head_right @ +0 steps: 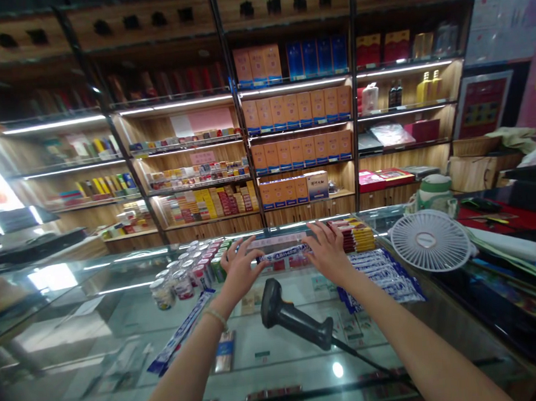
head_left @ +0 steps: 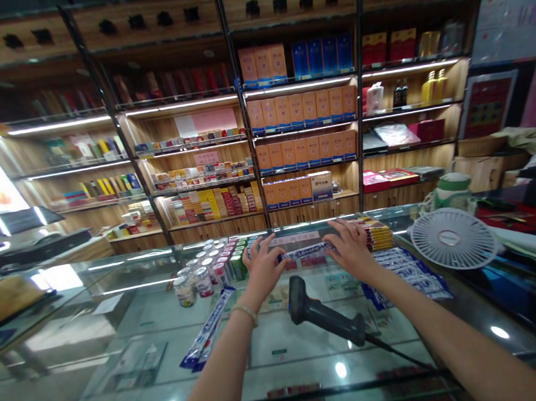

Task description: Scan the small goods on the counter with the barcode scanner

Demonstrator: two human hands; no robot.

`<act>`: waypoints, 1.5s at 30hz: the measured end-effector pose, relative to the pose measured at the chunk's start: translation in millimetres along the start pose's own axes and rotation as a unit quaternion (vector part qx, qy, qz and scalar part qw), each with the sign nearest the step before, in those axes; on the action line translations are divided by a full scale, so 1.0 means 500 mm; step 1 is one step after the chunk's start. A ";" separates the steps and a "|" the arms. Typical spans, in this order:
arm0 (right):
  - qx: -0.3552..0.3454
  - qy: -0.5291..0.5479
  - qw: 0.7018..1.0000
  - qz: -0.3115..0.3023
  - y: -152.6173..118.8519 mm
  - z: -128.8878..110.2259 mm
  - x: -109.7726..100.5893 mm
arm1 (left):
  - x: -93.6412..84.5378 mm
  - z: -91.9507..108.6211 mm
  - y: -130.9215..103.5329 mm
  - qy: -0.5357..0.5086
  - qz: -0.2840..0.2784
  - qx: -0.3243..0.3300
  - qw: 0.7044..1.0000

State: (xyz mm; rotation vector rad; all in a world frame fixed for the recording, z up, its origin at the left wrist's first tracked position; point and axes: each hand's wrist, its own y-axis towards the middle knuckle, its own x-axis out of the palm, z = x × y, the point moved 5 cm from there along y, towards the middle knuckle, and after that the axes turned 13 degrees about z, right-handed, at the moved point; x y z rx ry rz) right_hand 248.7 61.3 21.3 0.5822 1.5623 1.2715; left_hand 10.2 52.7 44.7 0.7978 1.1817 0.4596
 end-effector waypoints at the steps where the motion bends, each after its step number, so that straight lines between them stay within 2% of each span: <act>1: -0.011 -0.003 1.000 -0.002 -0.003 -0.006 -0.003 | 0.001 0.001 -0.003 -0.003 -0.007 -0.002 1.000; 6: -0.051 -0.012 0.999 0.015 -0.012 -0.032 -0.012 | 0.006 0.007 -0.013 -0.014 -0.032 -0.007 0.999; 13: -0.066 -0.003 0.994 0.084 -0.013 -0.041 -0.020 | 0.009 0.013 -0.016 -0.024 -0.025 0.003 0.999; 19: -0.041 0.009 0.993 0.112 -0.010 -0.039 -0.029 | 0.000 0.019 -0.019 -0.033 0.024 0.014 0.999; 27: -0.027 0.022 0.993 0.111 -0.009 -0.035 -0.028 | -0.022 0.038 -0.031 -0.003 0.100 0.107 0.989; 31: -0.025 0.025 0.993 0.116 -0.008 -0.038 -0.030 | -0.028 0.042 -0.032 0.011 0.114 0.118 0.986; 45: -0.082 -0.018 0.987 0.140 -0.006 -0.055 -0.036 | -0.032 0.049 -0.027 0.007 0.077 0.110 0.991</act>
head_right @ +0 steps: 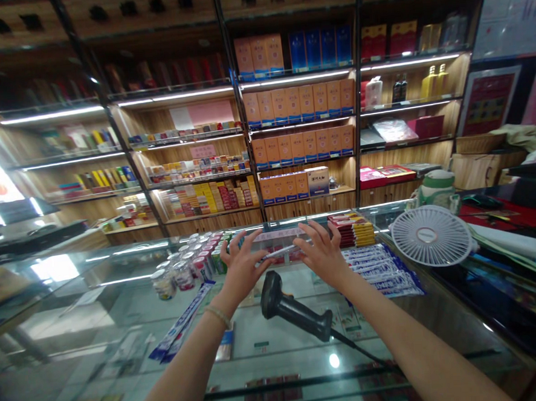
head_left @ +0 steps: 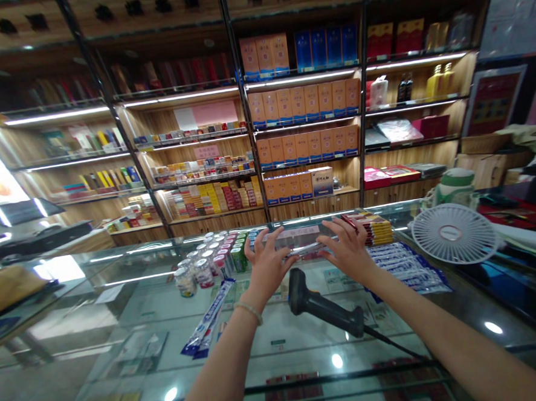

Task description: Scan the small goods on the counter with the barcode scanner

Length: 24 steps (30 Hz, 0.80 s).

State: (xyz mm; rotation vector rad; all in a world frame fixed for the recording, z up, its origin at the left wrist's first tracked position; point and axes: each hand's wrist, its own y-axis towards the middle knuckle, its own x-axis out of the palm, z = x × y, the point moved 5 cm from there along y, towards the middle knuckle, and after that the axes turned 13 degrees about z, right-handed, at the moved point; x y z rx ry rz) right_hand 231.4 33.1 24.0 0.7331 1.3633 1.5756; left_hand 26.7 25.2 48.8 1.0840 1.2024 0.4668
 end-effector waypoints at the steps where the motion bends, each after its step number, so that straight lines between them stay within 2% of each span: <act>1: -0.002 -0.002 1.000 0.001 -0.001 0.000 0.000 | 0.002 0.000 0.000 -0.003 -0.005 0.001 1.000; 5: 0.006 -0.008 1.000 0.004 0.001 0.002 -0.001 | 0.008 -0.001 -0.002 -0.007 -0.020 -0.003 1.000; 9: 0.015 -0.008 1.000 0.004 0.002 0.002 -0.001 | 0.002 -0.005 0.002 0.008 0.015 -0.022 1.000; 16: 0.025 0.001 0.999 -0.031 0.001 0.000 0.004 | -0.015 0.014 0.002 0.031 0.055 0.051 0.997; 24: 0.033 0.005 0.998 -0.053 0.004 -0.008 0.002 | -0.018 0.017 0.002 0.040 0.060 0.060 0.996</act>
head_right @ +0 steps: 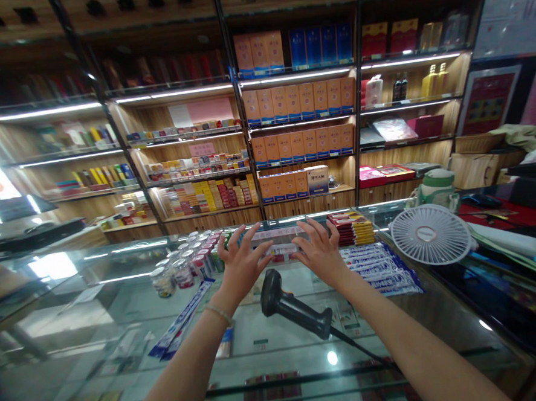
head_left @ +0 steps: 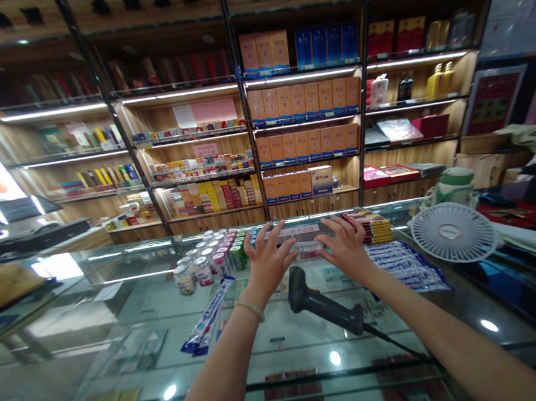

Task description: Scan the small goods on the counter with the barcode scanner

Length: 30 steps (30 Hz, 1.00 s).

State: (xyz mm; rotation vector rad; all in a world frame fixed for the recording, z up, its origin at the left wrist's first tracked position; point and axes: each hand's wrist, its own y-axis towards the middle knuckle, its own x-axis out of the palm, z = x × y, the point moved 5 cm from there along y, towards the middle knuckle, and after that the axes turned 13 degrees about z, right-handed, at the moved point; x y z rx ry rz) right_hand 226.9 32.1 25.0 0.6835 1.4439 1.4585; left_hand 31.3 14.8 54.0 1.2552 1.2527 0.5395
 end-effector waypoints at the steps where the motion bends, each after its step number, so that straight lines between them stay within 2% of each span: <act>1: -0.002 0.001 1.000 -0.001 -0.001 0.001 0.001 | 0.001 -0.001 0.000 0.002 -0.002 0.001 1.000; 11: 0.011 -0.029 1.000 0.004 -0.002 0.047 -0.009 | -0.001 -0.041 -0.005 0.014 0.011 -0.023 1.000; 21: 0.005 -0.033 0.999 -0.032 0.012 0.053 -0.011 | 0.001 -0.057 -0.008 0.009 0.013 -0.059 0.998; 25: -0.026 -0.022 0.997 -0.066 0.043 0.037 -0.021 | 0.003 -0.062 -0.010 0.000 0.022 -0.066 0.998; 30: -0.023 -0.008 0.992 -0.122 0.050 -0.018 -0.055 | 0.005 -0.064 -0.013 -0.001 0.018 -0.075 0.997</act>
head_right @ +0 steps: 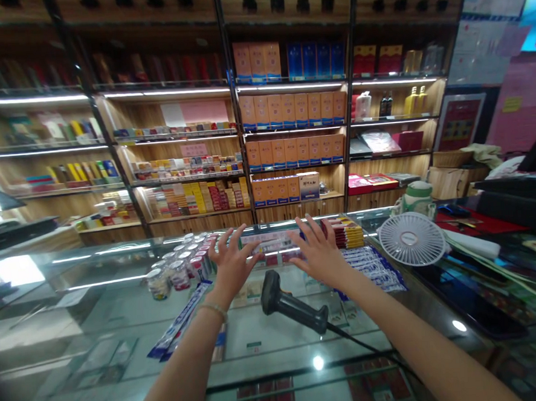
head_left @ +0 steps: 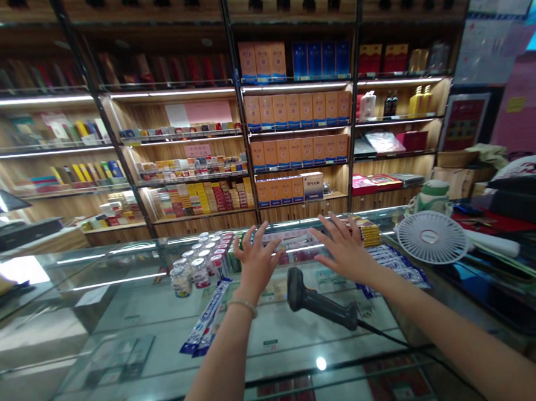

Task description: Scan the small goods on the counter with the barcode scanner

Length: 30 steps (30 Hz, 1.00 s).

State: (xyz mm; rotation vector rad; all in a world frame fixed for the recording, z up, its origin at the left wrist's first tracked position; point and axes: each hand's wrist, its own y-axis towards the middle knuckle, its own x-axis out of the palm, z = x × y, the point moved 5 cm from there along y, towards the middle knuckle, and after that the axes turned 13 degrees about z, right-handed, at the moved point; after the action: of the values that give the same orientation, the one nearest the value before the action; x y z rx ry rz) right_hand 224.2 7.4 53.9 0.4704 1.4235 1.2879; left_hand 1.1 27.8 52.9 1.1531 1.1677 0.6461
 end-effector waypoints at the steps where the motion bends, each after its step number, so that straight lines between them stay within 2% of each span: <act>1: 0.007 0.006 1.000 -0.014 -0.007 -0.016 -0.008 | 0.000 0.000 0.000 -0.001 -0.001 -0.001 1.000; 7: 0.047 0.033 0.994 -0.096 -0.080 -0.123 -0.030 | -0.002 -0.005 -0.002 -0.007 0.011 -0.006 1.000; 12: 0.088 0.017 0.993 -0.075 -0.115 -0.166 -0.019 | -0.005 -0.008 -0.001 -0.016 0.016 -0.013 1.000; 17: 0.104 0.001 0.991 -0.084 -0.118 -0.177 -0.002 | -0.006 -0.011 -0.001 -0.023 0.015 -0.021 0.999; 22: 0.094 -0.001 0.992 -0.082 -0.115 -0.184 -0.003 | -0.007 -0.014 -0.001 -0.020 0.016 -0.021 0.999; 26: 0.104 0.024 0.994 -0.037 -0.111 -0.175 -0.024 | -0.007 -0.021 -0.001 -0.012 0.018 -0.027 0.999; 30: 0.175 0.085 0.981 0.017 -0.114 -0.145 -0.051 | -0.008 -0.030 0.000 -0.004 0.025 -0.036 0.999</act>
State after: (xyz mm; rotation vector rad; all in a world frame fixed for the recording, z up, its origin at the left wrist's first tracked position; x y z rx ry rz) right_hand 189.3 -64.3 1.2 0.6332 1.8053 1.1268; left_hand -14.4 29.8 54.8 1.1259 1.1024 0.7152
